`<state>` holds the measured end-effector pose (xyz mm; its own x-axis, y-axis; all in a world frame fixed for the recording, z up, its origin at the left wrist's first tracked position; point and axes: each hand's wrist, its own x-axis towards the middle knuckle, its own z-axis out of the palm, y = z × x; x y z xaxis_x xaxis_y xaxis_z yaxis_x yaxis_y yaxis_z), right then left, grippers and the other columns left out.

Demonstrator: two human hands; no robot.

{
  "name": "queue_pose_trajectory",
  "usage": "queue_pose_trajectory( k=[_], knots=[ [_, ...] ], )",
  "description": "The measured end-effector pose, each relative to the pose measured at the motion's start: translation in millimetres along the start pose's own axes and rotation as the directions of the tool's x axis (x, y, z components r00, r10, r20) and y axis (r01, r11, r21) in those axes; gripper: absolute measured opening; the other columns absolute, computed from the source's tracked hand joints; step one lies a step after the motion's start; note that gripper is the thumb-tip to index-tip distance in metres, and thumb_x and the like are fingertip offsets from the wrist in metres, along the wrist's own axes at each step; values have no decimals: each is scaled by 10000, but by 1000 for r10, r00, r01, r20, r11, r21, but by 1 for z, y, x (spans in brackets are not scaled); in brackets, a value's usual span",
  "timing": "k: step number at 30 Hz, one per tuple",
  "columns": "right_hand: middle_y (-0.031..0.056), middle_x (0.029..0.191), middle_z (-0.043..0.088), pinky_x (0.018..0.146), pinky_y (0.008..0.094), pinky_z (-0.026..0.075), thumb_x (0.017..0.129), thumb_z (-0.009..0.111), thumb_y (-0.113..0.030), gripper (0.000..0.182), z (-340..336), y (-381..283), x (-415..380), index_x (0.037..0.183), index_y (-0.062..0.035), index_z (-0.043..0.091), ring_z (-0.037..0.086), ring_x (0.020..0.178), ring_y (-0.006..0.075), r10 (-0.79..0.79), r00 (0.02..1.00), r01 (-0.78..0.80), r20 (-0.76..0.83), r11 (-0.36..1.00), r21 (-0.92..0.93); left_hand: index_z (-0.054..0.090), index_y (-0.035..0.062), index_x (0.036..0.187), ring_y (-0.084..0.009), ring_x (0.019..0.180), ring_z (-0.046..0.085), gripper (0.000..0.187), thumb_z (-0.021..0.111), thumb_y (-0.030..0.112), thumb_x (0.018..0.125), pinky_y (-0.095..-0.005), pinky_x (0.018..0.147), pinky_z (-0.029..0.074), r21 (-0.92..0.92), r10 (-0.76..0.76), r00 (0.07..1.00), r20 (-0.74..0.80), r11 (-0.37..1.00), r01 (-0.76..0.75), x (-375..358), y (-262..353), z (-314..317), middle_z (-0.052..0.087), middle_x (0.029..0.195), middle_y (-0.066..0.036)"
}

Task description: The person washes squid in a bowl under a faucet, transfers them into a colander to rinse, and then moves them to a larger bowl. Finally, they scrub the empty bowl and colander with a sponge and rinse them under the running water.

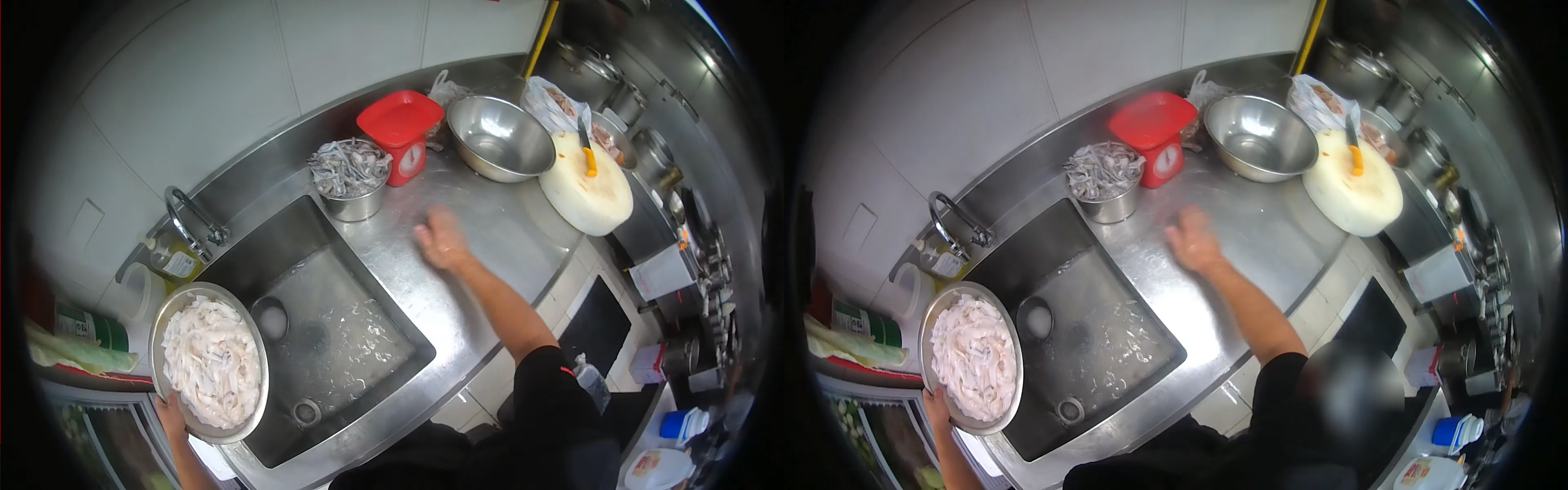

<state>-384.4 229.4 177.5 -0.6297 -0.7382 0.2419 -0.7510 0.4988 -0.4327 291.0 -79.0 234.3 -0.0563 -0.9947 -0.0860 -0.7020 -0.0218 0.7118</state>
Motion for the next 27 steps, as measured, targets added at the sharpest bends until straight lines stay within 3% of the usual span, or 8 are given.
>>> queue_pose_trajectory(
  k=[2, 7, 12, 15, 18, 19, 22, 27],
  knots=[
    [302, 1445, 336, 1148, 452, 221, 954, 453, -442, 698, 1, 55, 15, 1368, 109, 350, 289, 1372, 419, 175, 965, -222, -194, 941, -257, 476, -35, 1271, -250, 1041, 575, 369, 500, 104, 930, -345, 899, 443, -56, -4, 999, 53, 998, 7, -1, 1, -3, 586, 1181, -161],
    [300, 1496, 257, 1172, 436, 155, 926, 412, -553, 843, 7, 90, 69, 1413, 122, 279, 204, 1419, 405, 311, 943, -333, -122, 905, -266, 473, -44, 1274, -245, 1029, 581, 386, 521, 132, 934, -342, 888, 450, -150, -63, 998, 1, 987, 62, 5, -11, 5, 590, 1181, -164],
    [252, 1539, 193, 1188, 416, 106, 914, 422, -571, 870, 36, 5, 83, 1451, 86, 230, 138, 1451, 357, -26, 986, 70, 166, 961, -267, 461, -47, 1293, -243, 1047, 579, 415, 525, 153, 935, -348, 899, 454, 7, -28, 991, -133, 1000, 29, 28, -62, 3, 574, 1219, -194],
    [239, 1551, 171, 1191, 413, 93, 914, 412, -583, 884, 49, -41, 38, 1464, 75, 201, 120, 1458, 347, -164, 953, 237, 255, 928, -287, 463, -48, 1291, -246, 1050, 578, 423, 531, 168, 933, -356, 892, 465, -62, -47, 998, 37, 997, 49, 11, -28, -2, 577, 1208, -197],
    [243, 1554, 145, 1187, 425, 118, 924, 407, -568, 875, 68, -113, -19, 1466, 80, 177, 136, 1446, 383, -398, 783, 458, 477, 889, -11, 487, -44, 1229, -239, 981, 595, 372, 545, 165, 927, -356, 836, 488, -210, -60, 998, 27, 976, 65, 4, -23, 7, 602, 1128, -176],
    [247, 1554, 139, 1183, 429, 144, 929, 427, -544, 868, 75, -144, -26, 1465, 85, 161, 145, 1440, 401, -452, 659, 473, 601, 870, 135, 500, -40, 1183, -233, 936, 607, 330, 554, 153, 920, -354, 806, 500, -195, -76, 997, 5, 978, 75, 8, -28, 6, 614, 1081, -164],
    [289, 1537, 126, 1166, 432, 210, 931, 514, -419, 835, 124, -221, -19, 1462, 95, 125, 170, 1425, 426, -465, 598, 397, 653, 879, 263, 517, -39, 1144, -226, 890, 610, 283, 558, 133, 922, -350, 772, 503, -131, -53, 998, -21, 990, 49, 7, -22, 4, 628, 1028, -160],
    [365, 1499, 101, 1140, 433, 254, 907, 586, -260, 828, 207, -319, 58, 1445, 121, 84, 197, 1388, 480, -409, 911, 306, 49, 751, 585, 548, -43, 1091, -227, 860, 616, 275, 580, 159, 909, -365, 777, 491, -118, -120, 992, -25, 986, 117, 6, -18, 5, 644, 987, -173]
  ],
)
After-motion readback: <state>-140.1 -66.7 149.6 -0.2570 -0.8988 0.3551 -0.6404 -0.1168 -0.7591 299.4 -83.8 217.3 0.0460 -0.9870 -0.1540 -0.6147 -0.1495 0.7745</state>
